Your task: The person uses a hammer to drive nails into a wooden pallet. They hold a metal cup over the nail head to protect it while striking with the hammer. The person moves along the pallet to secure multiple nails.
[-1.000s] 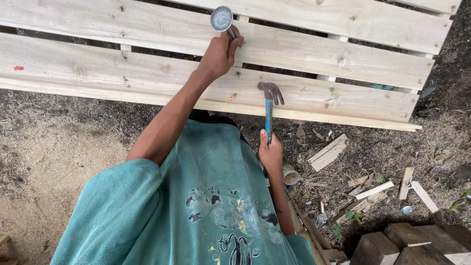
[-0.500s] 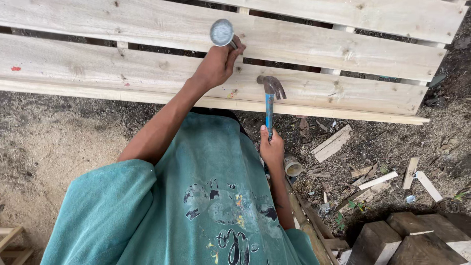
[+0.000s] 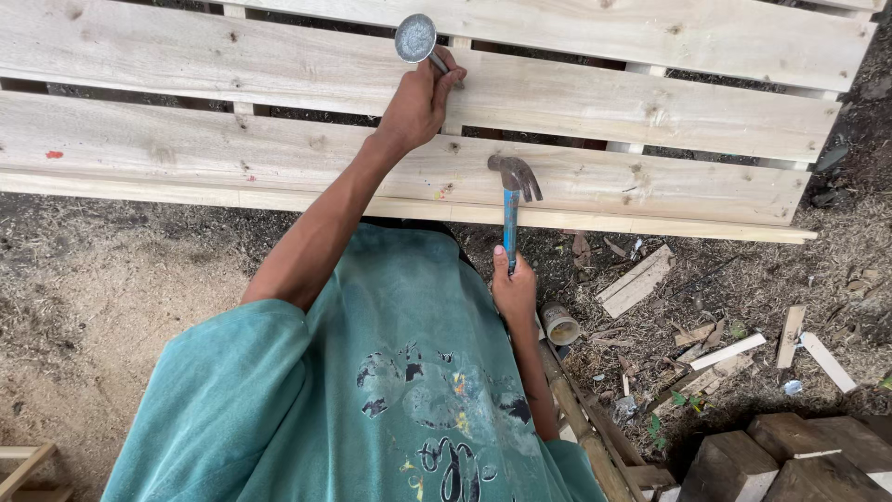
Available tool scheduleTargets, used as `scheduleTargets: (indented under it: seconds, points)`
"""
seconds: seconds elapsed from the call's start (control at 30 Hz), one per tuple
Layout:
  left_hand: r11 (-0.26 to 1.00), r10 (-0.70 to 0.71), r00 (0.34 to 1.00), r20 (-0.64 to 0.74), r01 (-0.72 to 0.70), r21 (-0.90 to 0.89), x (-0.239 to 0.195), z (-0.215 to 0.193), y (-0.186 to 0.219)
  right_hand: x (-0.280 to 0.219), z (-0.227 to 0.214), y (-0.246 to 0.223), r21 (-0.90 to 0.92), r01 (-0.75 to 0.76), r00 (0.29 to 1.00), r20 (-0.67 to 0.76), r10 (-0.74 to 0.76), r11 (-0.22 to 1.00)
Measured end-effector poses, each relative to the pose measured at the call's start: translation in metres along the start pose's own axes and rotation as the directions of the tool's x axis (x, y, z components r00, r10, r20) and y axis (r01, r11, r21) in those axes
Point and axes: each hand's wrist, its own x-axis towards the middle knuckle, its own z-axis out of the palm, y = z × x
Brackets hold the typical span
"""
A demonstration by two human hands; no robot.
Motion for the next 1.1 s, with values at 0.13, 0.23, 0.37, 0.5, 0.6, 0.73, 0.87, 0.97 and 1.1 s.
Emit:
scheduleTargets:
  seconds: [0.13,0.23,0.37,0.5,0.6,0.73,0.87,0.97,1.1]
  points:
    - [0.999,0.036,0.997,-0.074,-0.036,0.002,0.001,-0.008,0.012,0.006,0.001,-0.002,-0.082,0.037,0.999,-0.013,-0.038,0.996]
    - [0.991,-0.088,0.996,0.003,0.087,0.106,0.001,-0.007,0.021,0.009,-0.001,0.001,-0.074,0.088,0.996,-0.01,-0.089,0.993]
    - [0.963,-0.105,0.991,0.087,0.08,0.256,0.001,-0.009,0.025,0.008,-0.01,-0.024,0.0,0.04,0.999,0.025,-0.04,0.999]
    - [0.881,0.016,0.977,0.213,-0.115,0.459,0.009,0.002,0.017,-0.016,-0.057,-0.077,0.371,0.181,0.979,0.023,-0.203,0.911]
    - [0.831,0.034,0.955,0.294,-0.191,0.523,0.008,0.008,0.007,-0.04,-0.092,-0.113,0.535,0.592,0.787,-0.222,-0.576,0.603]
    - [0.79,0.025,0.939,0.344,-0.229,0.569,0.012,0.013,0.0,-0.022,-0.082,-0.139,0.373,0.666,0.742,-0.234,-0.629,0.646]
    - [0.803,0.053,0.936,0.348,-0.247,0.543,0.0,0.011,0.003,0.001,-0.059,-0.133,-0.187,0.097,0.994,-0.039,-0.106,0.978]
    - [0.84,0.006,0.961,0.275,-0.154,0.52,0.007,0.009,0.01,0.021,-0.06,-0.115,-0.079,0.338,0.907,-0.237,-0.347,0.938]
    - [0.981,-0.088,0.993,0.075,0.074,0.177,0.03,-0.013,0.017,0.048,-0.039,-0.096,-0.017,0.083,0.984,-0.159,-0.085,0.996]
